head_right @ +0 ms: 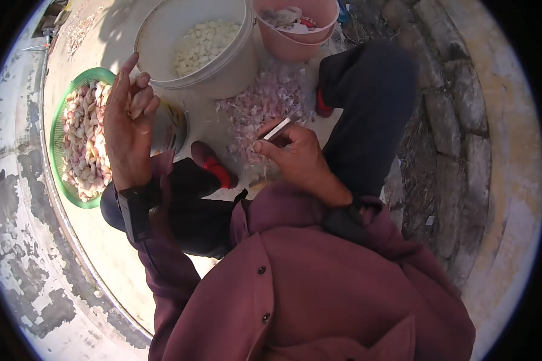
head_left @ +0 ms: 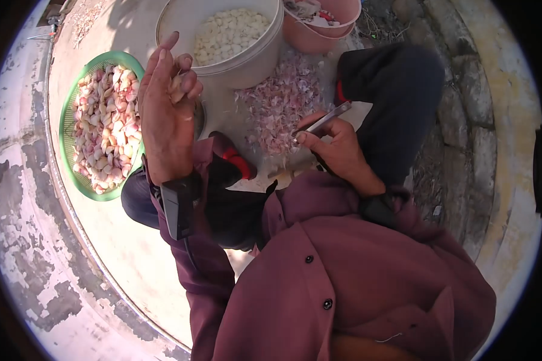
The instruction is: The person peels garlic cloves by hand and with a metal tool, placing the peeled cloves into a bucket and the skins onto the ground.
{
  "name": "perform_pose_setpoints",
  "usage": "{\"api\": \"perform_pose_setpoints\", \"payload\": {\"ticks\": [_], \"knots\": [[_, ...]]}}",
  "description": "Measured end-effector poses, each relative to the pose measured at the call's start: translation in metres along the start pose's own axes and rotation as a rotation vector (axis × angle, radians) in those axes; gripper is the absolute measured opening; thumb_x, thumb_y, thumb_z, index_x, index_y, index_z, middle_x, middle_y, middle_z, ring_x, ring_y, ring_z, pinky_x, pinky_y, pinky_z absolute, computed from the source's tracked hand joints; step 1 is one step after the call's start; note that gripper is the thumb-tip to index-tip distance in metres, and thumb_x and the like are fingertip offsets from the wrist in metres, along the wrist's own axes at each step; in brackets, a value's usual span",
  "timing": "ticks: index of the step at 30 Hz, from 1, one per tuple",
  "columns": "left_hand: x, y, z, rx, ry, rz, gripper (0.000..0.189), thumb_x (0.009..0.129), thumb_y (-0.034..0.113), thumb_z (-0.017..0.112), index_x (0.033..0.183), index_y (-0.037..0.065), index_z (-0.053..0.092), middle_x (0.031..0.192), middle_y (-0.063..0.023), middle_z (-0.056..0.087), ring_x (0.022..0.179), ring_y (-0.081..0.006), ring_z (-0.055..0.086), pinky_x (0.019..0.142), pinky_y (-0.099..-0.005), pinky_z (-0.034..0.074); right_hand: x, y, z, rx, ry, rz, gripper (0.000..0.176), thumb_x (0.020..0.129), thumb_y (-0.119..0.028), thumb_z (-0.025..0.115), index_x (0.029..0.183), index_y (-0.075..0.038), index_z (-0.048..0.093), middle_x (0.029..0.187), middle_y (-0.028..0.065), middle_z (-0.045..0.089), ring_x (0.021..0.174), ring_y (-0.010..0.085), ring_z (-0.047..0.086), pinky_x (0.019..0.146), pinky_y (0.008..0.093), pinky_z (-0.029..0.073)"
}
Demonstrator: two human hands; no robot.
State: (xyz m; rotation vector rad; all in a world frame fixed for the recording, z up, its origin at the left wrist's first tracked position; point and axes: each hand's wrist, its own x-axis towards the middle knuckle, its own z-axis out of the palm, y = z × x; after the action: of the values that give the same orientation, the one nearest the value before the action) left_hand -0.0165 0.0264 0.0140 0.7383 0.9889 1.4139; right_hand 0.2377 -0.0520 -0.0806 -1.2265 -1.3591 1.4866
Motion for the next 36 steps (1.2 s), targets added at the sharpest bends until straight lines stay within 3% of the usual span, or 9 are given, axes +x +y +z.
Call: {"api": "perform_pose_setpoints", "payload": {"ticks": [5,9,11,13,16,22,29,32,36], "knots": [[-0.087,-0.052,0.009,-0.388,0.017,-0.286,0.049,0.101,0.027,0.046,0.139,-0.004,0.041,0.101,-0.0052,0.053,0.074,-0.0103,0.047,0.066,-0.0251,0.041,0.005,-0.004,-0.001,0.557,-0.171,0.2,0.018,0.09,-0.013,0.068,0.103,-0.002,0.063,0.097,0.0025,0.066,0.088,0.0085,0.06,0.08,0.0241,0.048],[-0.132,-0.08,0.011,-0.444,-0.002,-0.328,0.049,0.101,0.024,0.043,0.142,-0.003,0.037,0.101,-0.0103,0.058,0.074,-0.0125,0.05,0.066,-0.0265,0.041,0.005,-0.006,0.005,0.171,-0.205,0.031,0.018,0.089,-0.012,0.069,0.102,-0.001,0.065,0.097,0.0038,0.066,0.09,0.01,0.061,0.083,0.0251,0.048],[-0.143,-0.086,0.012,-0.535,0.04,-0.321,0.045,0.1,0.02,0.044,0.139,-0.003,0.039,0.098,-0.0118,0.06,0.072,-0.0131,0.051,0.065,-0.0262,0.042,0.0,-0.008,0.011,0.376,-0.192,0.047,0.02,0.088,-0.012,0.07,0.103,-0.001,0.065,0.099,0.0051,0.066,0.09,0.0111,0.061,0.083,0.0253,0.048],[-0.148,-0.089,0.013,-0.516,0.153,-0.31,0.038,0.099,0.016,0.047,0.131,-0.003,0.045,0.098,-0.0112,0.06,0.071,-0.0133,0.053,0.064,-0.0258,0.043,-0.003,-0.021,0.015,0.111,-0.2,-0.163,0.023,0.087,-0.014,0.071,0.104,0.0,0.065,0.101,0.0068,0.067,0.089,0.0116,0.062,0.082,0.0258,0.048],[-0.151,-0.084,0.019,-0.473,0.233,-0.309,0.028,0.098,0.013,0.048,0.121,-0.002,0.049,0.097,-0.0105,0.061,0.072,-0.0134,0.055,0.065,-0.026,0.045,-0.009,-0.036,0.023,0.106,-0.294,-0.289,0.026,0.086,-0.015,0.072,0.105,0.001,0.063,0.102,0.0086,0.067,0.087,0.0122,0.063,0.079,0.026,0.049],[-0.149,-0.076,0.035,-0.371,0.374,-0.353,0.02,0.099,0.015,0.047,0.114,0.002,0.051,0.086,-0.0058,0.058,0.069,-0.0106,0.053,0.062,-0.0243,0.044,-0.016,-0.041,0.031,0.043,-0.316,-0.346,0.026,0.087,-0.015,0.072,0.104,0.002,0.062,0.098,0.0107,0.068,0.084,0.0124,0.064,0.074,0.0259,0.051],[-0.157,-0.093,0.038,-0.377,0.314,-0.202,0.014,0.101,0.018,0.046,0.105,0.005,0.05,0.082,-0.0027,0.056,0.064,-0.0073,0.05,0.056,-0.0228,0.041,-0.023,-0.041,0.042,0.1,-0.242,-0.291,0.022,0.089,-0.012,0.069,0.104,0.002,0.062,0.095,0.0099,0.068,0.08,0.0123,0.064,0.069,0.0241,0.051],[-0.158,-0.091,0.042,-0.308,0.331,-0.165,0.014,0.101,0.018,0.045,0.103,0.005,0.049,0.081,-0.0031,0.056,0.062,-0.0079,0.05,0.055,-0.0224,0.04,-0.022,-0.043,0.043,0.034,-0.181,-0.401,0.013,0.087,-0.004,0.068,0.098,0.003,0.064,0.083,0.0101,0.068,0.064,0.0115,0.065,0.059,0.0235,0.051],[-0.155,-0.084,0.048,-0.254,0.317,-0.19,0.017,0.101,0.018,0.045,0.104,0.003,0.052,0.078,-0.0026,0.054,0.06,-0.0064,0.048,0.057,-0.0213,0.04,-0.024,-0.033,0.04,0.322,-0.226,-0.144,0.015,0.091,-0.008,0.065,0.101,0.002,0.063,0.09,0.0109,0.068,0.069,0.0132,0.064,0.062,0.0249,0.051]]}}
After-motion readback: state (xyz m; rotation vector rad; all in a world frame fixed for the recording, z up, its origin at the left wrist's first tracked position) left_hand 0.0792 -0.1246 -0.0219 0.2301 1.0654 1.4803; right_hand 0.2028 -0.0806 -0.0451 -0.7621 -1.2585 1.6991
